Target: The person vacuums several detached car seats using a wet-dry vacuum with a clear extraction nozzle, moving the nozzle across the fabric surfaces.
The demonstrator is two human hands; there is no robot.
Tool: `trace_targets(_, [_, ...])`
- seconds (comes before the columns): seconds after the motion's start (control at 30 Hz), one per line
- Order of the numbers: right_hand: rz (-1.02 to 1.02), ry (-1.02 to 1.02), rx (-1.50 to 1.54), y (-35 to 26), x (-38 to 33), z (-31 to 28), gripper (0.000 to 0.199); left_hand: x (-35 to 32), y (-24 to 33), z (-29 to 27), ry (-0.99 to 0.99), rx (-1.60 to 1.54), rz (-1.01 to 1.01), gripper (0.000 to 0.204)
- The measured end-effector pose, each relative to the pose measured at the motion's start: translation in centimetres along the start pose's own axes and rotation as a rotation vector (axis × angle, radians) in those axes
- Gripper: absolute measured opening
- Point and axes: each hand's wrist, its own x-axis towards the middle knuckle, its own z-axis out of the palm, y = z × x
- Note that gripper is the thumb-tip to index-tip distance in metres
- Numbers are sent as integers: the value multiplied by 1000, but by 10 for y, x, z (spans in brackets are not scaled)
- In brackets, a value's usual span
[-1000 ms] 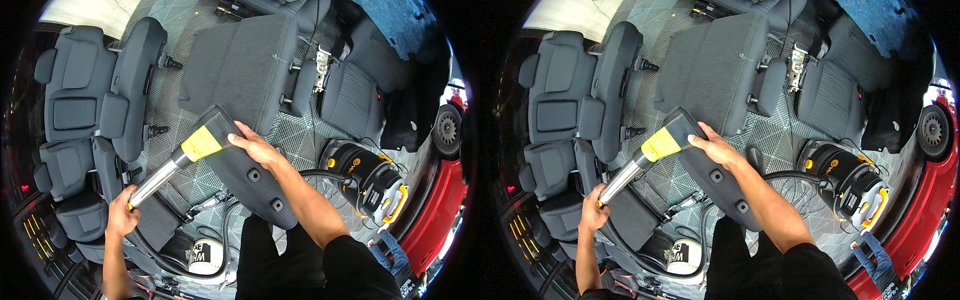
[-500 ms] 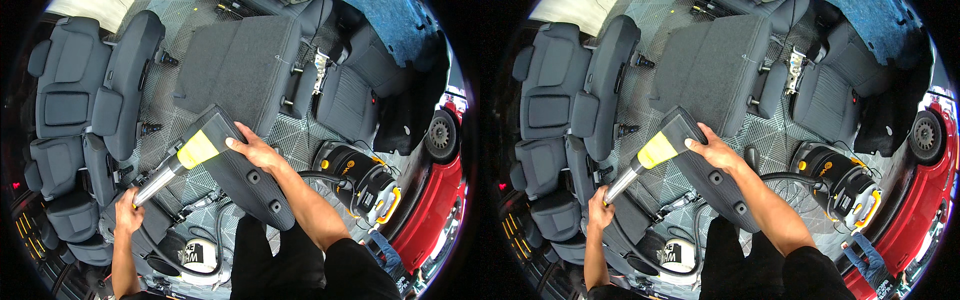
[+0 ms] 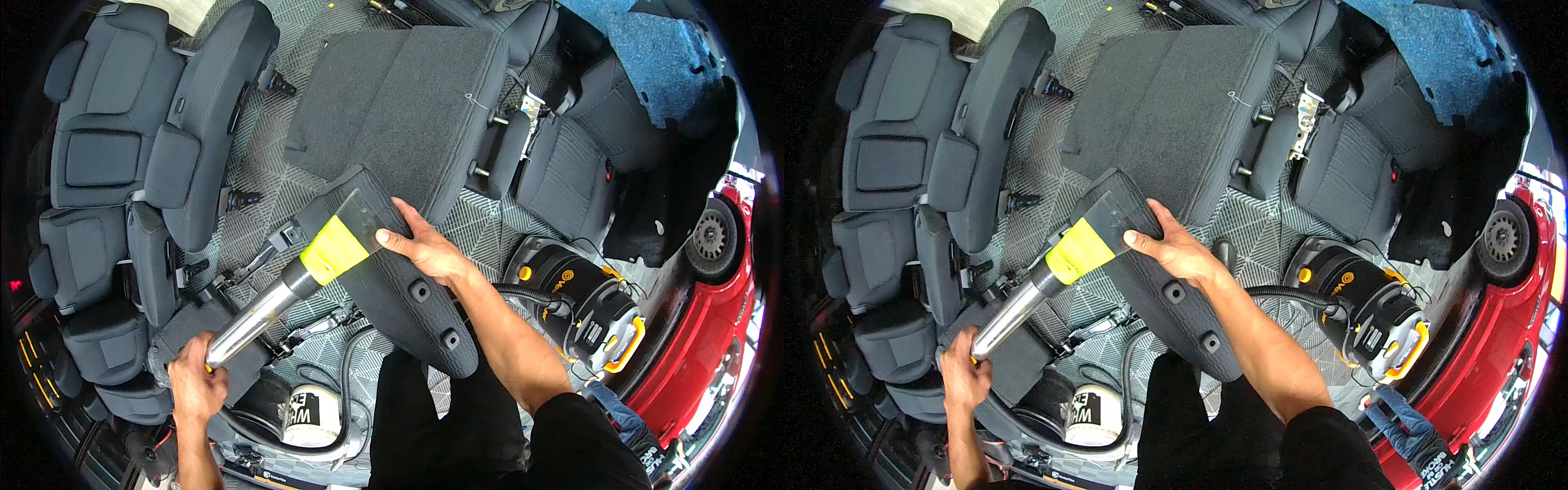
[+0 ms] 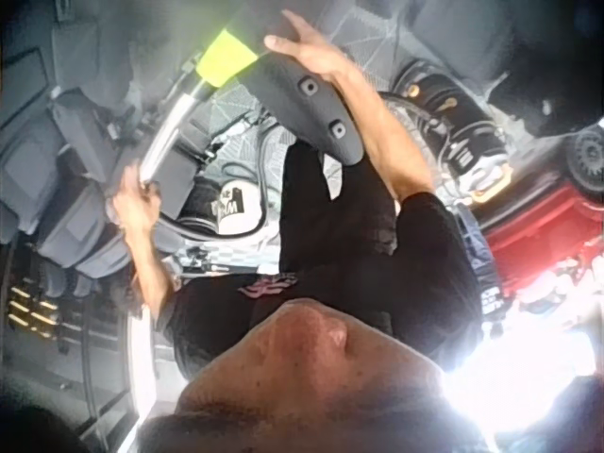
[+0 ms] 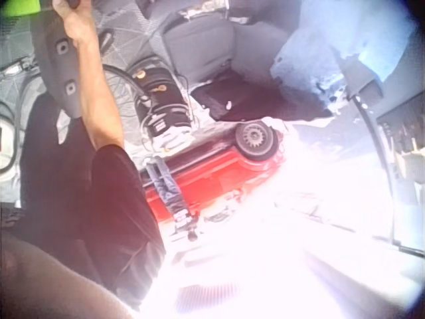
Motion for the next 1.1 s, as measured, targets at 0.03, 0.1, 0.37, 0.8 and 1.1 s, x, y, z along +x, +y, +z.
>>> trace_targets(0.03, [-4, 17, -54, 1, 0, 2, 114, 1, -4, 1, 0, 5, 9, 48])
trace_targets(0.1, [-15, 53, -122, 4, -1, 1, 116, 4, -18, 9, -1, -7, 9, 48])
trace_targets(0.37, [-16, 198, -306, 12, 1, 14, 118, 36, -83, 86, 51, -132, 100, 50])
trace_targets(0.8, [-10, 409, -718, 4, -9, 41, 111, 98, -93, 247, 59, -522, -144, 57])
trace_targets(1.1, [112, 495, -934, -11, -5, 63, 115, 90, -123, 274, 98, -500, -133, 55])
